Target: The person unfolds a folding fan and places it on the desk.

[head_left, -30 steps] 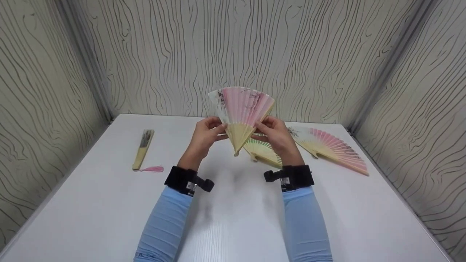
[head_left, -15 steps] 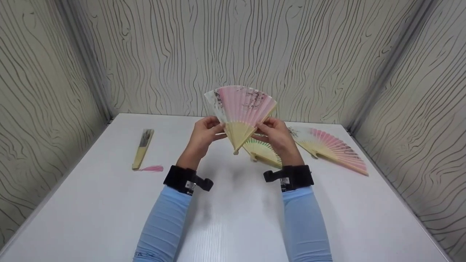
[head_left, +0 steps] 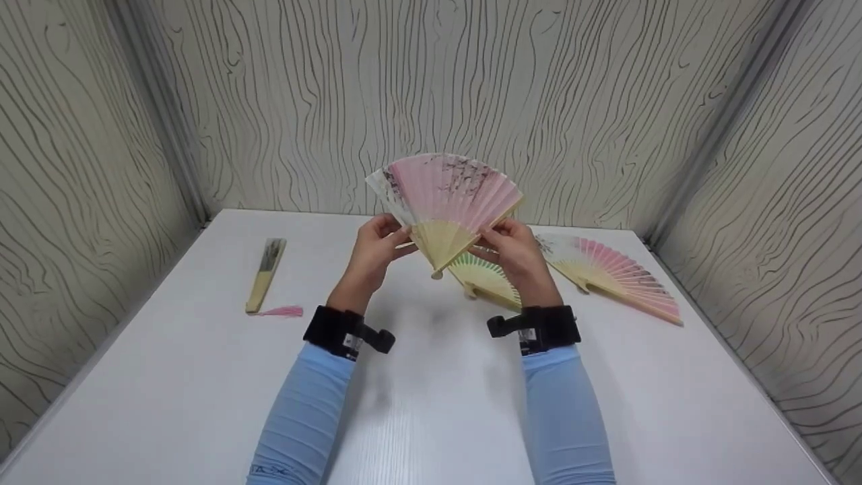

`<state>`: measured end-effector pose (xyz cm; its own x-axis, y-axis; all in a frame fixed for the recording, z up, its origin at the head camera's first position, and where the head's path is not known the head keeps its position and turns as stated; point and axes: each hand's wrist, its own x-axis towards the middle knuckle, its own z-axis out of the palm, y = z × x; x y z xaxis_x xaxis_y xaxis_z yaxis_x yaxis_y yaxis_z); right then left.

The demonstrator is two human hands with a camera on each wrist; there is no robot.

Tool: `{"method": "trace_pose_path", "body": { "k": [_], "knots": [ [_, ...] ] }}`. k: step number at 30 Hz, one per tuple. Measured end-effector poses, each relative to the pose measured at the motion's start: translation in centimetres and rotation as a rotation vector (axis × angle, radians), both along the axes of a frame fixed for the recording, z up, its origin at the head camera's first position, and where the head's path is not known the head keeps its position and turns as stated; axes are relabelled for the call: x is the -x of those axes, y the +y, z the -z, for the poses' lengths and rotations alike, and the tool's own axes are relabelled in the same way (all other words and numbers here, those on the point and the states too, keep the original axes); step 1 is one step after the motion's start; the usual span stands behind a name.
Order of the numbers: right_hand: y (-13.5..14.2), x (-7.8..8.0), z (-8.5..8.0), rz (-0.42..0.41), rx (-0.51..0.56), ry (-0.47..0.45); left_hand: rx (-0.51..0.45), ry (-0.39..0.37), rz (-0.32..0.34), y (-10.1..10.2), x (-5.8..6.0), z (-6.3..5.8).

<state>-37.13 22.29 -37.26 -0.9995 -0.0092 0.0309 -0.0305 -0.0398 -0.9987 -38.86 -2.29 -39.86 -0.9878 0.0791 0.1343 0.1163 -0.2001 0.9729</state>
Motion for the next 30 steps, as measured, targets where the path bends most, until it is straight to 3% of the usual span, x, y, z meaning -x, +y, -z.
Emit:
{"method": "trace_pose_path", "body": {
  "k": [11,18,25,30],
  "knots": [
    [-0.3,0.7,0.5,0.042,0.134,0.0,-0.137,-0.03,-0.07,0.0,0.4,0.0],
    [-0.3,0.8,0.8,0.046,0.228,-0.003,-0.218,-0.004,-0.146,0.1,0.4,-0.2],
    [-0.5,1.0,0.9,0.015,0.449,-0.031,-0.336,-0.001,-0.215,0.0,0.5,-0.4],
    [-0.9,1.1,1.0,0.015,0.566,-0.063,-0.37,-0.02,-0.248,0.0,0.5,-0.5]
  ]
}}
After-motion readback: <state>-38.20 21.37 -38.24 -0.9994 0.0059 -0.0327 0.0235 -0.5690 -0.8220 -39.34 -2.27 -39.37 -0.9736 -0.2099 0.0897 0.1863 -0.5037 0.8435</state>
